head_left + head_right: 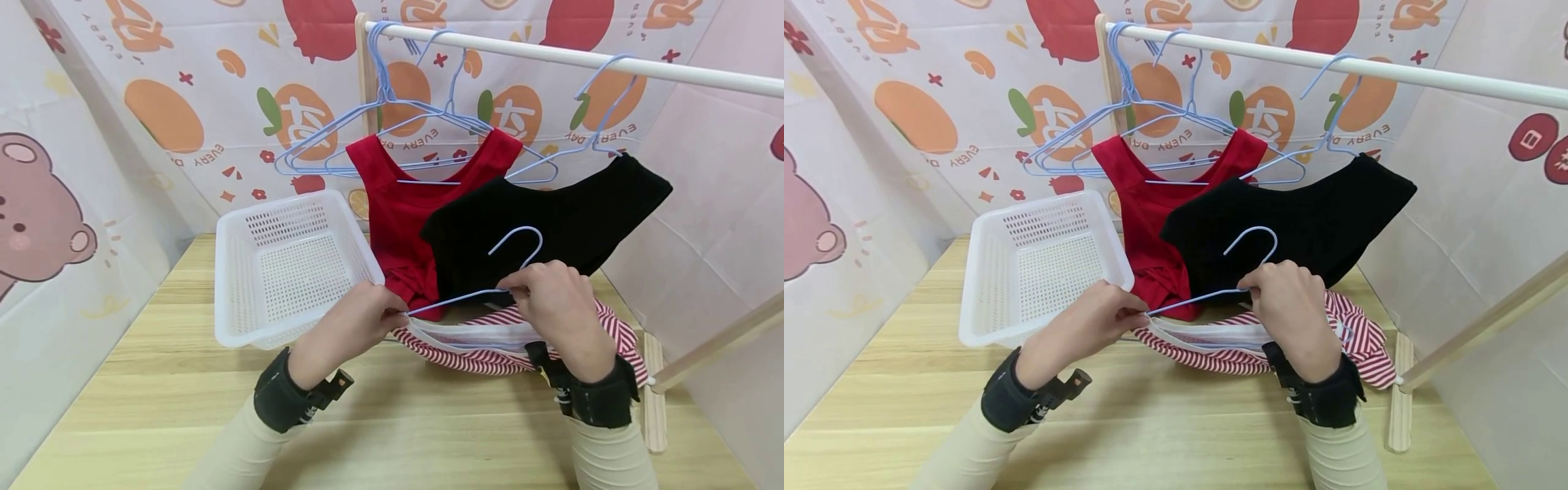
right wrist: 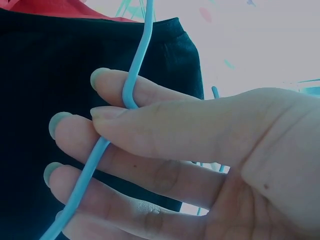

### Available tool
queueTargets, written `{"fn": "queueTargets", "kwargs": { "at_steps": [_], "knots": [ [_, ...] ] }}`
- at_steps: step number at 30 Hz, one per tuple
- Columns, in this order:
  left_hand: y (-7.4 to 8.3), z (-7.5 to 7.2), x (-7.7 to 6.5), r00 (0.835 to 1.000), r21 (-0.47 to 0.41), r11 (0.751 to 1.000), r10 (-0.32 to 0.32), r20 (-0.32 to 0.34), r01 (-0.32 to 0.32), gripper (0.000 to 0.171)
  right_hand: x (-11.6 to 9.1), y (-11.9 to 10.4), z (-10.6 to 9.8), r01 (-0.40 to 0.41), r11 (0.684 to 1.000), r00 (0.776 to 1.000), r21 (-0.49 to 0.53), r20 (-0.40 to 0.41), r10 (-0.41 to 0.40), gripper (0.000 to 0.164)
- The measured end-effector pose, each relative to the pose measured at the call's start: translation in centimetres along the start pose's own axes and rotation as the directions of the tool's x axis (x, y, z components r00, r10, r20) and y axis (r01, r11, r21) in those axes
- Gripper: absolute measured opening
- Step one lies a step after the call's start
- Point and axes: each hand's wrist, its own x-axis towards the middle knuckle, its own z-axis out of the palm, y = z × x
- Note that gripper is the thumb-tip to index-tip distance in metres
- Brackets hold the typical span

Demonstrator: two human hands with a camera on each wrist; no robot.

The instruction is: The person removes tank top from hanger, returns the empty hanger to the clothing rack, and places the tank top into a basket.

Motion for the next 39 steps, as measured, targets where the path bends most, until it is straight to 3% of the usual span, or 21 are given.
{"fn": "queueTargets", "kwargs": {
  "at_steps": [19, 39],
  "knots": [
    [-0.4, -0.8, -0.2, 0.997, 0.022, 0.997, -0.079, 0.025, 0.079, 0.004, 0.1, 0.6, -0.3, 0.009, 1.0, 1.0, 0.012, -0.027, -0.008, 0.033],
    [-0.8, -1.3, -0.3, 0.995, -0.018, 0.996, -0.092, 0.032, 0.093, 0.004, -0.1, 1.5, -1.0, -0.029, 0.999, 0.999, 0.023, -0.016, 0.029, 0.03]
  ]
}}
